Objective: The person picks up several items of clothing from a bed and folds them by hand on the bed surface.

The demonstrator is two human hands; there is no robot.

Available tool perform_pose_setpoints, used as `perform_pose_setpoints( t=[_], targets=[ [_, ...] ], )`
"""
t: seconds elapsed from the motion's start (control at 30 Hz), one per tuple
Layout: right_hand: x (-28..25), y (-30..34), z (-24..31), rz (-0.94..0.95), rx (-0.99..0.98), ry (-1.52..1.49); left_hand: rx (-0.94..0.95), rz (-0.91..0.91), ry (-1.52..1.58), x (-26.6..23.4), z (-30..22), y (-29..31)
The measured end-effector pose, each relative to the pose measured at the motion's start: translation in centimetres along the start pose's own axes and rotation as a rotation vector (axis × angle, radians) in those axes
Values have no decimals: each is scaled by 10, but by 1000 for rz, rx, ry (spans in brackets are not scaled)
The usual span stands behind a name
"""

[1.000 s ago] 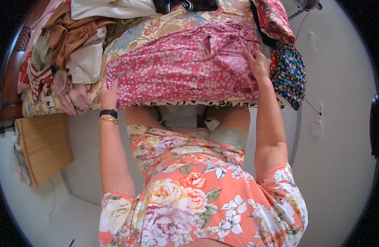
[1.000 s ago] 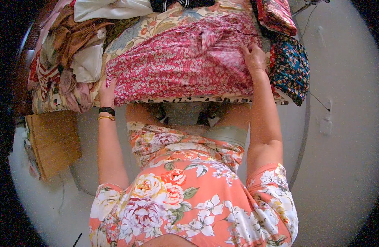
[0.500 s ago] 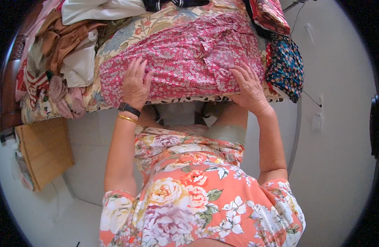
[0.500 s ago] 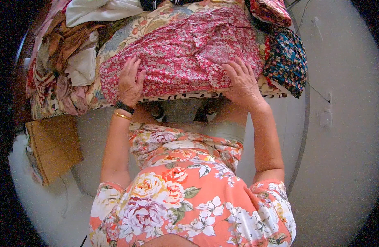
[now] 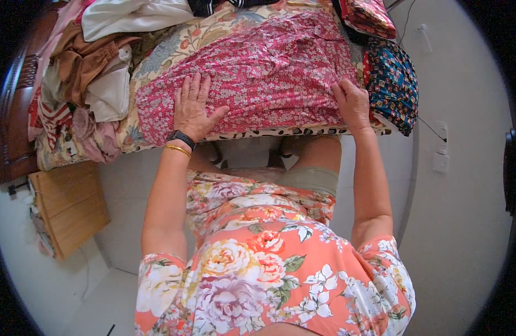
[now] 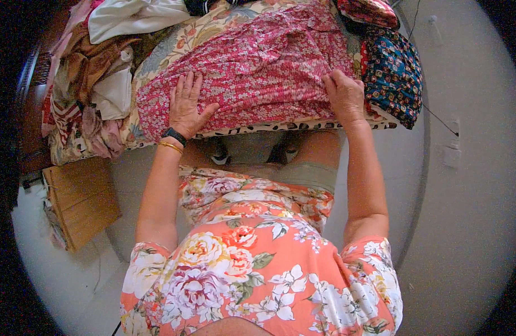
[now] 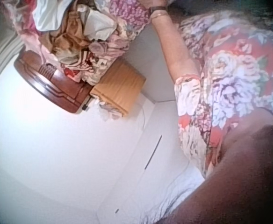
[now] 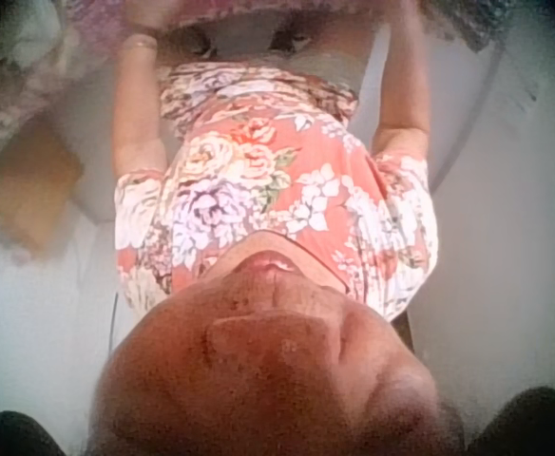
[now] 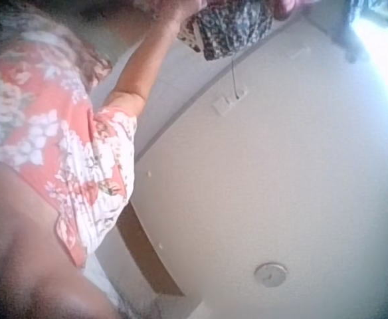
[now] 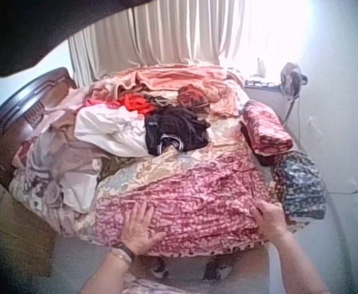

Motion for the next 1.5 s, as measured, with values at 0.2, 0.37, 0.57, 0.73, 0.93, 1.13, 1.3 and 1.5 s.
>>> perform_pose_setpoints(
  t=[0.2,0.37,0.57,0.73,0.93,1.13,1.3,1.5],
  targets=[
    [-7,-12,28,54,-30,78,-66,34,73,-11,-2,-4],
    [2,-55,79,-195,-55,-83,3,-47,-11,-8,-24,-13],
    [64,-107,65,122,-83,203,-20,53,2,9,-24,-14],
    [36,-88,36,-187,-59,63,5,-21,66,1,-28,-14],
    [26,-104,0,-103,-9,-151,-77,-167,250,-13,-1,-37],
    [47,-170,11,28,-139,131,41,-246,177,3,-6,-78],
    [73,-191,10,151,-320,159,55,-173,173,17,-21,-107],
    [74,-197,5,258,-295,239,34,-239,166,18,-20,-111]
  ],
)
Point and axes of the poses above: each hand's wrist, its own y-axis away from the middle knuckle, its own x-axis out of the palm, z = x × y, the point moved 5 cm from there along -y, towards the middle knuckle, and after that the axes turned 5 degrees about y, right-handed, at the moved point
